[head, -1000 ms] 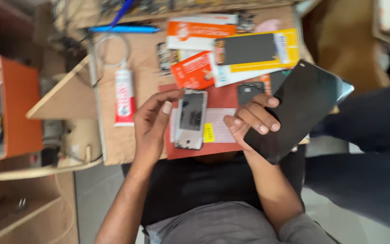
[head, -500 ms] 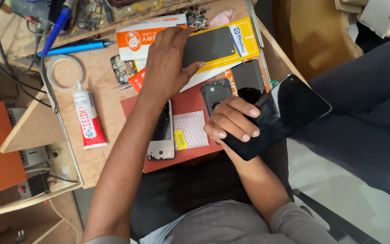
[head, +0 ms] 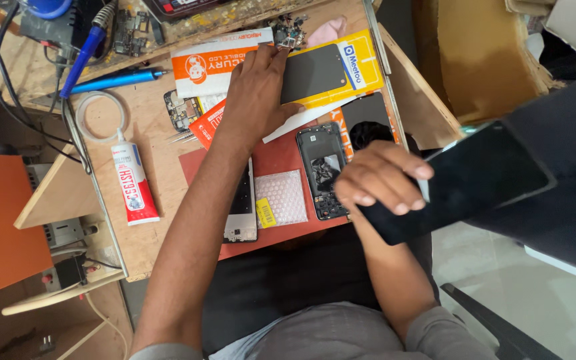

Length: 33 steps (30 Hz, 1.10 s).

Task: The person removes protective films from a smartphone screen assembly and then handles the phone's internal components, including the battery and motherboard, on a cluttered workbench.

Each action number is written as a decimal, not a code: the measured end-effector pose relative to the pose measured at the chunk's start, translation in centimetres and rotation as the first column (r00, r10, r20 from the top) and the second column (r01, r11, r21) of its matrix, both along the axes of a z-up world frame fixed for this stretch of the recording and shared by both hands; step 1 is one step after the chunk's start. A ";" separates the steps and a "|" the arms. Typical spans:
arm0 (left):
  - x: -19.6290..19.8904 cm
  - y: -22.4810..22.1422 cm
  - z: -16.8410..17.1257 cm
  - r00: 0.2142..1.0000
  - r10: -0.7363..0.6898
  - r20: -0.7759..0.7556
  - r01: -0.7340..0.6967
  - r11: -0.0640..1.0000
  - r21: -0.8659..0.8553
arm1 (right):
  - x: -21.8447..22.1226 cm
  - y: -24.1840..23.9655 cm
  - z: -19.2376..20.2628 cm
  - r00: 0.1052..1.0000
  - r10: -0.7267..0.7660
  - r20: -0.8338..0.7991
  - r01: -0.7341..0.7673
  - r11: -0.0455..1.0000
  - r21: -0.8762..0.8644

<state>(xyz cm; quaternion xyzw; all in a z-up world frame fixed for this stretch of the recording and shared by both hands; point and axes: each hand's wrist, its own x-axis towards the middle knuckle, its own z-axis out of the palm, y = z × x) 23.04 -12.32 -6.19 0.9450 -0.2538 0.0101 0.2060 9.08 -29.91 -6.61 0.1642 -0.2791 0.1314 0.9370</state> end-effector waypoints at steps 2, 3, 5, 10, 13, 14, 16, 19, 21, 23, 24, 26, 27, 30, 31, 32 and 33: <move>0.2 0.1 -0.4 1.000 0.014 0.005 -0.014 1.000 0.009 | 0.5 -1.2 -0.3 0.998 -0.053 0.034 0.052 0.998 0.025; 0.3 0.1 -0.6 1.000 0.019 0.007 -0.019 1.000 0.013 | 0.7 -1.8 -0.5 0.995 -0.081 0.051 0.080 0.996 0.037; 0.6 0.1 -0.8 1.000 0.026 -0.007 -0.026 0.999 0.034 | 0.9 -3.0 -0.8 0.990 -0.138 0.015 0.138 0.989 -0.047; 1.0 -0.2 -1.1 0.999 0.041 -0.015 -0.040 0.998 0.052 | 0.4 -6.2 -1.4 0.942 -0.328 -0.073 0.291 0.904 -0.312; 1.2 -0.3 -1.1 0.999 0.046 -0.021 -0.045 0.998 0.051 | 0.1 -8.0 -2.1 0.896 -0.431 -0.109 0.341 0.823 -0.453; 1.2 -0.3 -0.9 0.999 0.050 -0.012 -0.050 0.998 0.042 | 0.6 -8.5 -2.5 0.886 -0.448 -0.119 0.344 0.808 -0.478; 1.1 -0.1 -0.5 0.999 0.054 0.005 -0.054 0.999 0.002 | 0.7 -9.1 -3.1 0.838 -0.523 -0.157 0.357 0.743 -0.566; 0.7 0.6 0.4 0.997 0.072 0.005 -0.072 0.993 -0.091 | 0.7 -9.6 -3.5 0.712 -0.676 -0.189 0.350 0.575 -0.739; 0.4 1.5 1.3 0.995 0.099 -0.020 -0.101 0.982 -0.161 | 1.1 -9.5 -3.4 0.641 -0.753 -0.148 0.328 0.443 -0.835; -0.2 2.9 2.4 0.990 0.136 -0.044 -0.142 0.964 -0.223 | 1.2 -9.1 -3.1 0.547 -0.799 -0.251 0.222 0.428 -0.876; -0.6 3.8 3.0 0.986 0.156 -0.058 -0.166 0.953 -0.252 | 1.4 -8.4 -3.0 0.492 -0.819 -0.296 0.168 0.423 -0.891; -1.8 5.7 4.1 0.978 0.207 0.001 -0.198 0.936 -0.290 | 1.9 -6.5 -3.1 0.478 -0.848 -0.231 0.154 0.339 -0.928; -2.5 6.6 4.6 0.972 0.232 0.030 -0.212 0.927 -0.309 | 2.2 -5.4 -3.2 0.471 -0.860 -0.197 0.148 0.297 -0.943; -4.6 9.5 6.0 0.967 0.253 0.040 -0.211 0.875 -0.435 | 3.3 -2.5 -3.4 0.438 -0.870 -0.226 -0.013 0.245 -0.970; -5.4 10.1 6.2 0.956 0.284 -0.080 -0.286 0.827 -0.484 | 3.6 -1.8 -3.5 0.451 -0.861 -0.236 -0.053 0.238 -0.970; -6.1 10.7 6.4 0.932 0.303 -0.198 -0.362 0.773 -0.521 | 4.0 -1.3 -3.5 0.465 -0.851 -0.246 -0.090 0.230 -0.969; -6.9 11.2 6.5 0.898 0.309 -0.314 -0.437 0.714 -0.547 | 4.5 -1.0 -3.5 0.478 -0.840 -0.255 -0.128 0.221 -0.967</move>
